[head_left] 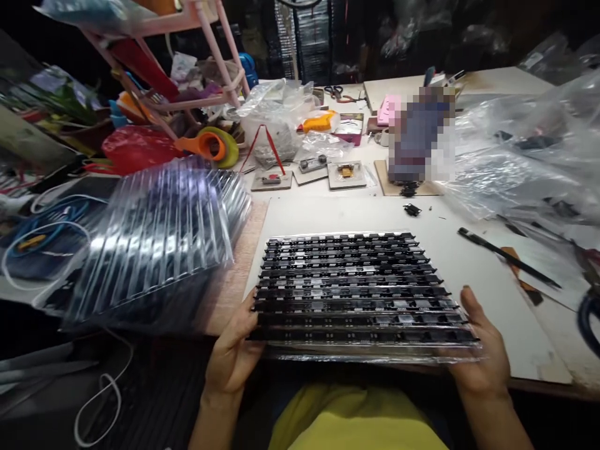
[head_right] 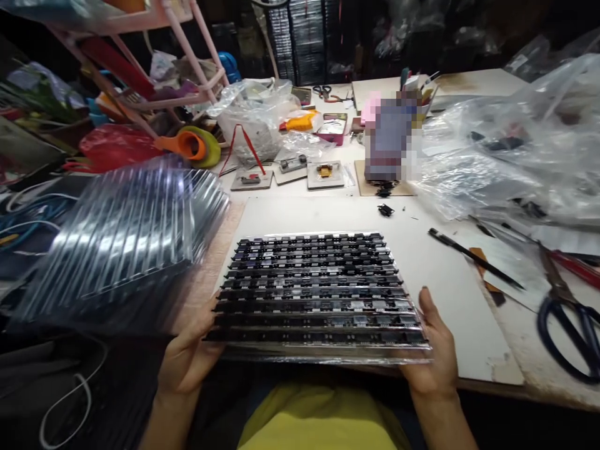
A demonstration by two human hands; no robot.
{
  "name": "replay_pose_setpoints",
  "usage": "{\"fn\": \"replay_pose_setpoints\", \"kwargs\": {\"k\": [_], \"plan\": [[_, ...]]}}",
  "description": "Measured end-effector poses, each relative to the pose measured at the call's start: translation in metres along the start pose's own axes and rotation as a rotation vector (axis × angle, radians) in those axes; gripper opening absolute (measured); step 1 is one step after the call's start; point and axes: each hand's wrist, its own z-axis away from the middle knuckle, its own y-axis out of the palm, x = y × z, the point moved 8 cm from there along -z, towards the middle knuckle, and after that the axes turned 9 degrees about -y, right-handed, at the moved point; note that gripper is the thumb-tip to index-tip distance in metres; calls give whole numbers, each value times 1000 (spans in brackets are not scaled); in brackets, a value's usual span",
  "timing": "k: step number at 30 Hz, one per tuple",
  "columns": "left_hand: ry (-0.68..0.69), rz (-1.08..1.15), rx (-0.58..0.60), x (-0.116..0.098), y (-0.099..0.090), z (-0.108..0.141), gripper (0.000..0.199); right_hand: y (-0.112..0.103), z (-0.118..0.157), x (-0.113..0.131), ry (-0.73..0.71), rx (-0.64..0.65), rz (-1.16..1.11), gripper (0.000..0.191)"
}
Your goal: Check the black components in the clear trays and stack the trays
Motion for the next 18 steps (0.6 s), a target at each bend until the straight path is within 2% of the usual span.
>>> {"fn": "replay_pose_setpoints", "kwargs": {"k": [3,5,9,13,18], "plan": [[1,-16,91,1,12,-1,58,-8,2,4,-77,-123,-14,52],[1,-19,124,1,17,-2,57,-13,6,7,-141,-224,-40,51],[-23,-67,110,0,17,-1,53,-15,15,6,-136,-346,-36,43],[-26,-105,43,-1,13,1,47,-15,18,4,-64,-354,21,36],[-11,-107,-21,-2,7,0,35,-21,17,5,-65,-320,105,35]]}}
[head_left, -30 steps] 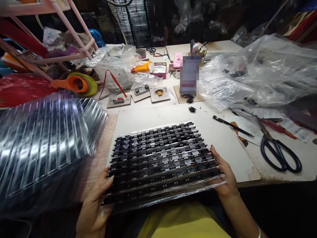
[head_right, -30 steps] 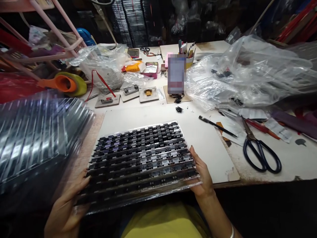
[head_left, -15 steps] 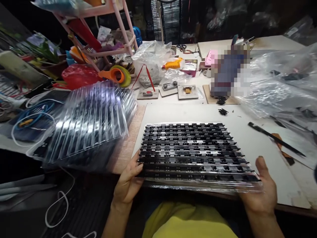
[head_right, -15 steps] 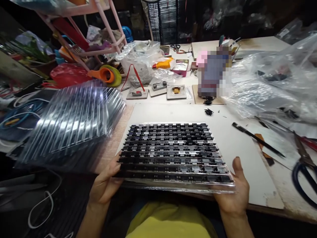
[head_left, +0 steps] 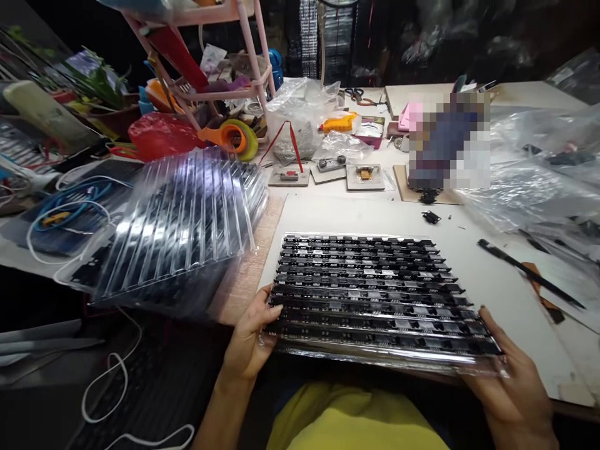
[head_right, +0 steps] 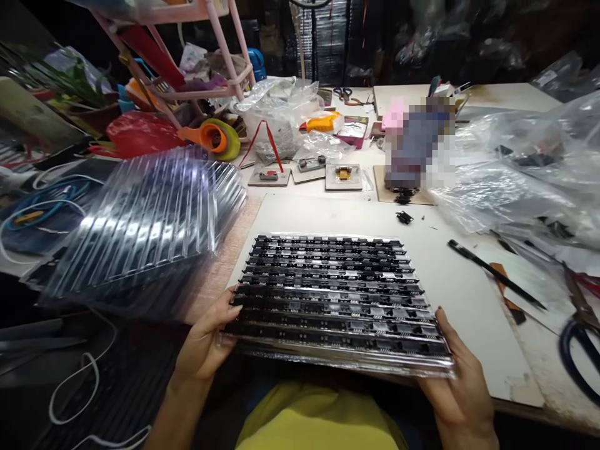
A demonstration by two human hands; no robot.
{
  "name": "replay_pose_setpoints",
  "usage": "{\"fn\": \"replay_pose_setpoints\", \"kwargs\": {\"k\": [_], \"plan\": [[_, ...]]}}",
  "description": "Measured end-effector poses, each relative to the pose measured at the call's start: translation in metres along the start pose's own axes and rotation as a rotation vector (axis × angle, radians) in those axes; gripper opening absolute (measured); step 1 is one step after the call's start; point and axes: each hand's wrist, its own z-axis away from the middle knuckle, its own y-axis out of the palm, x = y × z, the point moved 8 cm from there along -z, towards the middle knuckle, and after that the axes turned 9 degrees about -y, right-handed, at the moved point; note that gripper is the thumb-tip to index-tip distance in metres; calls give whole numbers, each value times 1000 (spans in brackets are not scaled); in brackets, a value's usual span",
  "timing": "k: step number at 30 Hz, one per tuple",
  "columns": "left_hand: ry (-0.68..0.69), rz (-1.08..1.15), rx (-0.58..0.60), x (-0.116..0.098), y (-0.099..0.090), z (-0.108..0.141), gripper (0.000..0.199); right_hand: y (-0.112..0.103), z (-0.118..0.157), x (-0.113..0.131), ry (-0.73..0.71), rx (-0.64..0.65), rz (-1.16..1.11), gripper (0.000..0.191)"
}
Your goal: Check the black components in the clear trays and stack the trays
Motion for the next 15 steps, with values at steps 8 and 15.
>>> {"fn": "replay_pose_setpoints", "kwargs": {"k": [8,15], "plan": [[3,-17,-16,-3,-4,0,37,11,1,-1,-42,203,102,19],[-8,-18,-129,-3,-13,1,49,17,4,-6,7,154,3,24]]}}
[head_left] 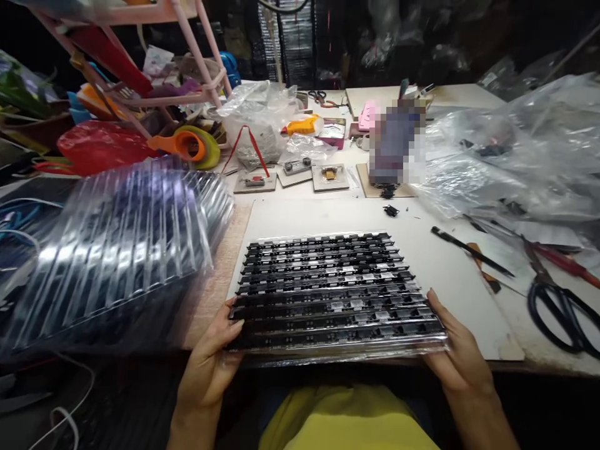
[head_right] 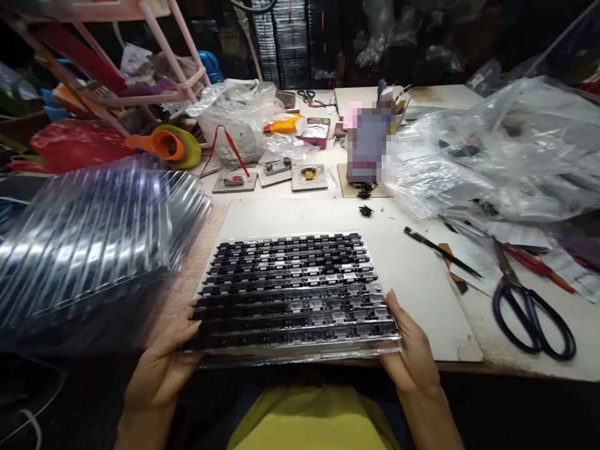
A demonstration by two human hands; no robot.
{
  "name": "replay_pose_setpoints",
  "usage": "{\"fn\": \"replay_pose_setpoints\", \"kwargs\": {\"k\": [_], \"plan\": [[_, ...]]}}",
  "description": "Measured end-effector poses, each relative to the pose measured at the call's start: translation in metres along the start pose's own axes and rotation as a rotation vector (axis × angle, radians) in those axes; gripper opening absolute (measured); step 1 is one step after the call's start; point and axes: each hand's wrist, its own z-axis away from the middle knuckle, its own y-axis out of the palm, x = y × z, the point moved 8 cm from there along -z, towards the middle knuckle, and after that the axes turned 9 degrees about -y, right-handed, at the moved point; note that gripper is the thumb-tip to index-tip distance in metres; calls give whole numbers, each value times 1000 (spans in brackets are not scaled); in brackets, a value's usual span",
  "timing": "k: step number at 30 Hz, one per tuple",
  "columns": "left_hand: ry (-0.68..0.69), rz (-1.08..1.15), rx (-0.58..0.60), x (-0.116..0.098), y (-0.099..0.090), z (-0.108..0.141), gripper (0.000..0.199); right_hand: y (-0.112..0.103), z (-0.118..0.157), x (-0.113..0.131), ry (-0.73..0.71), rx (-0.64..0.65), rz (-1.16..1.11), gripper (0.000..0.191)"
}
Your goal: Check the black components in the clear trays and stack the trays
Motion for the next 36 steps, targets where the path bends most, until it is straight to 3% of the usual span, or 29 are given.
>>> {"fn": "replay_pose_setpoints", "kwargs": {"k": [11,19,29,36], "plan": [[-49,0,-94,-2,2,0,61,15,-1,2,-4,184,-60,21],[-8,151,-147,4,-30,-1,49,23,4,2,105,363,-135,35],[-15,75,-88,9,-38,-2,75,14,-1,0,71,342,-93,24],[1,65,-94,4,-32,-5,74,19,-1,1,73,351,-95,23]]}}
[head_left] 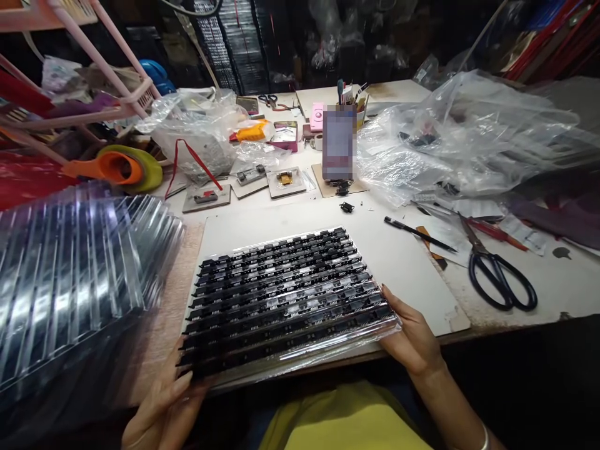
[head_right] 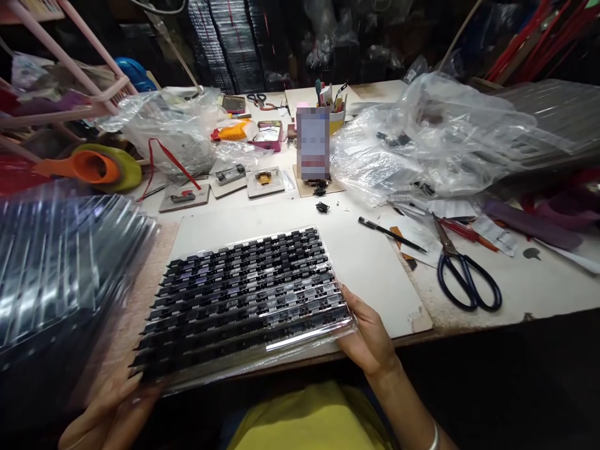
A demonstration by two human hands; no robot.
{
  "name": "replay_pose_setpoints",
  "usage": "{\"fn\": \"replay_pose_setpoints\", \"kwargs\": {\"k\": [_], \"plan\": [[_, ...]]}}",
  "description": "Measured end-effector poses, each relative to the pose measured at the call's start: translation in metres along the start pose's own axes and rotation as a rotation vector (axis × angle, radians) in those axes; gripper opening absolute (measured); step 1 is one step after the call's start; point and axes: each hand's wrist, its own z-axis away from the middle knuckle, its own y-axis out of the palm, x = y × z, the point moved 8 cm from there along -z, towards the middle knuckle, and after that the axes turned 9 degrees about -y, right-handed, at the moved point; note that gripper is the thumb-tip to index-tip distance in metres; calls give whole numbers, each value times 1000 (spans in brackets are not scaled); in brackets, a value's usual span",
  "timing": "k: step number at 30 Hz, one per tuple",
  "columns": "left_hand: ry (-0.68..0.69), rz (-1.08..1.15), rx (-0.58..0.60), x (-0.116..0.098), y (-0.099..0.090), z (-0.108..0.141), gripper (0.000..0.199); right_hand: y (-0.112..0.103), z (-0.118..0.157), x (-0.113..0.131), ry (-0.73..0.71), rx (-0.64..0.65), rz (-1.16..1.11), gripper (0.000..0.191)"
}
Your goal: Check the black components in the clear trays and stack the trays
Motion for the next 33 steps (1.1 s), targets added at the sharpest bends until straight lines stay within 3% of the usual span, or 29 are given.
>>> {"fn": "replay_pose_setpoints", "kwargs": {"k": [15,22,28,33], "plan": [[11,-24,1,-2,-10,-3,77,-2,-2,-3,-6,-43,-5,22],[11,-47,-89,-2,-13,0,68,0,-3,-1,-19,-28,35,25],[35,-15,-20,-1,0,-1,73,1,-2,-1,-12,-27,-19,21],[68,19,20,0,9,1,62,-7,-1,-4,12,-85,-30,22]]}}
